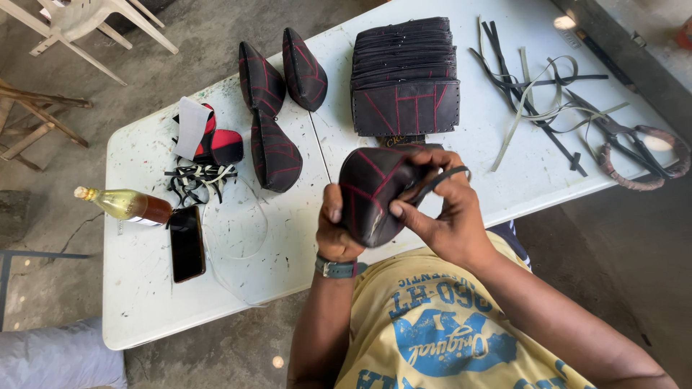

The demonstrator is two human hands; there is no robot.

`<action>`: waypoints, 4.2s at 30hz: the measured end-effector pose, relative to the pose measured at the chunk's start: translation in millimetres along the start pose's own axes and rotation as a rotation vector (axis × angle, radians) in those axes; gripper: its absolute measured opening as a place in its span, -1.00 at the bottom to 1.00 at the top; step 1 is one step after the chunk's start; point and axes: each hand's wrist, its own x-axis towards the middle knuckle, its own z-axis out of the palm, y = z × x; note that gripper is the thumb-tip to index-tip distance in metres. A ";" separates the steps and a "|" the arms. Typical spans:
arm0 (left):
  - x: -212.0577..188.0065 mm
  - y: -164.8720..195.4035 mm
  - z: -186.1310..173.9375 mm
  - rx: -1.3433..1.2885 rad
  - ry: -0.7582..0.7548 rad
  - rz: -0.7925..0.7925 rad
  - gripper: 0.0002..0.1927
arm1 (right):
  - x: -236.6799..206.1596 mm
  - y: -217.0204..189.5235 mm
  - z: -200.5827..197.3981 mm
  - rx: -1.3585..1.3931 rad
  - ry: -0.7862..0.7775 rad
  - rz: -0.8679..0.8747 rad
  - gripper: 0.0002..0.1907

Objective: The person assembles a black shoe upper with red stitching by inserting a white elastic band into the opening, trimming excess with scissors, and adjusting the fit. The person then picks up a second shoe upper and repeats the insertion and trimming process.

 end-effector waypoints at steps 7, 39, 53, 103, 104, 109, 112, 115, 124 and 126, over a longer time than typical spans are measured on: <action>22.6 -31.4 -23.3 -0.253 0.078 -0.161 -0.63 | 14.4 26.6 -26.9 -0.170 0.024 0.159 -0.18; 63.4 59.9 11.9 1.408 -0.092 -0.473 -0.62 | -48.9 -2.1 -81.2 0.135 -0.963 0.066 -0.37; 32.9 22.2 15.6 1.492 0.223 -0.574 -0.51 | 0.4 35.0 -12.9 0.053 -0.329 0.246 -0.50; 32.3 2.7 24.5 1.679 0.284 -0.338 -0.46 | -15.2 42.4 -5.1 -0.152 -0.214 0.032 -0.49; 32.2 2.7 24.2 1.686 0.283 -0.344 -0.46 | -15.3 42.8 -4.4 -0.191 -0.237 -0.005 -0.54; 35.4 5.9 26.5 1.646 0.328 -0.383 -0.47 | -15.2 38.2 -7.3 -0.135 -0.252 -0.045 -0.75; 40.1 6.3 28.9 1.633 0.390 -0.112 -0.55 | -7.9 32.0 -21.9 0.191 -0.324 0.334 -0.55; 39.4 -5.5 29.6 1.774 0.299 0.409 -0.57 | 9.2 32.0 -34.8 -0.251 -0.411 -0.011 -0.45; -28.2 -12.0 29.6 1.418 0.575 -0.169 -0.56 | 19.5 33.5 -49.1 -0.668 -0.661 -0.002 -0.77; -36.0 -6.9 30.7 1.613 0.411 -0.121 -0.51 | 13.7 27.1 -49.8 -0.697 -0.673 -0.048 -0.72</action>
